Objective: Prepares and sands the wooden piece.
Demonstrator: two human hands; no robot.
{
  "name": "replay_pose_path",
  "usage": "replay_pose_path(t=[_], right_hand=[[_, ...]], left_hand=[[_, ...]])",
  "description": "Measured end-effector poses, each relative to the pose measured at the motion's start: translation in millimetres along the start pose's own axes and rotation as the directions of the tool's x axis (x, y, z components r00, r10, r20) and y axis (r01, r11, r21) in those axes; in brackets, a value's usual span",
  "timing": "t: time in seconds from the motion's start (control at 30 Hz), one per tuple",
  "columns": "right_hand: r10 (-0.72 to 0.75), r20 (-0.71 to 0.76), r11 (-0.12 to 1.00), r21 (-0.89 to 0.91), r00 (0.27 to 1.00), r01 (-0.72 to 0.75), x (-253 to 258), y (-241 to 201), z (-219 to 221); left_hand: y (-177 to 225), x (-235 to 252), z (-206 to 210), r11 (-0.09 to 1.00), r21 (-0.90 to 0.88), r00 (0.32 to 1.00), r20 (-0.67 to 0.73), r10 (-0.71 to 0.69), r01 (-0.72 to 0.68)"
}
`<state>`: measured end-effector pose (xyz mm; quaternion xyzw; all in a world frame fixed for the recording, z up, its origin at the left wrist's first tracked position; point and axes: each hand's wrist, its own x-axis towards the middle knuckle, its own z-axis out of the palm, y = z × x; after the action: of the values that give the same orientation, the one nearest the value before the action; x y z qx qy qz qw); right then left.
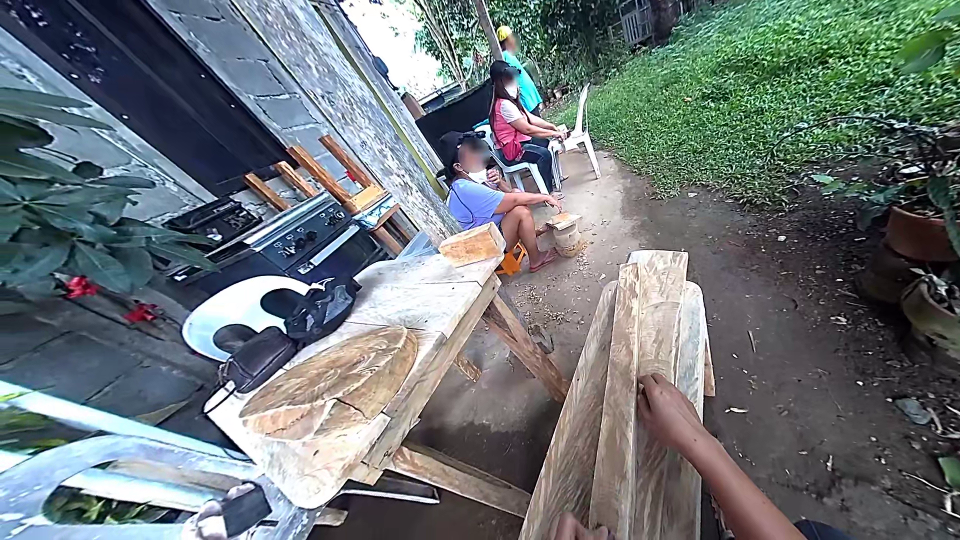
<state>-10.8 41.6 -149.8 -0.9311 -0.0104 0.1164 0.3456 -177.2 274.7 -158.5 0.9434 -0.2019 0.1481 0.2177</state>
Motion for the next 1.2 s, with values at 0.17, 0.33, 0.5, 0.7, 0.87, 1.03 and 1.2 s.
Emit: replay_pose_path(t=[0.17,0.33,0.5,0.7,0.87,1.03,1.2], right_hand=[[-0.001,0.000,1.000,0.011,1.000,0.001,0,2,-1],[-0.009,-0.004,1.000,0.021,1.000,0.009,1,4,0],[0.000,-0.002,1.000,0.020,1.000,0.000,2,5,0],[0.008,-0.011,1.000,0.012,1.000,-0.008,2,3,1],[0.009,-0.013,1.000,0.011,1.000,-0.009,2,4,2],[0.011,-0.006,1.000,0.012,1.000,-0.011,3,4,1],[0.003,-0.005,1.000,0.021,1.000,-0.002,2,5,1]], left_hand=[[0,43,11,0.998,0.049,0.998,-0.035,0.052,-0.050],[-3,92,29,0.994,0.082,0.995,-0.066,0.080,-0.075],[0,140,41,0.998,0.070,0.999,0.050,-0.007,0.003],[9,202,49,0.982,0.158,0.962,0.237,-0.139,0.103],[20,239,56,0.962,0.241,0.932,0.304,-0.198,0.126],[25,265,66,0.940,0.317,0.930,0.290,-0.224,0.127],[30,286,78,0.918,0.373,0.933,0.267,-0.243,0.132]])
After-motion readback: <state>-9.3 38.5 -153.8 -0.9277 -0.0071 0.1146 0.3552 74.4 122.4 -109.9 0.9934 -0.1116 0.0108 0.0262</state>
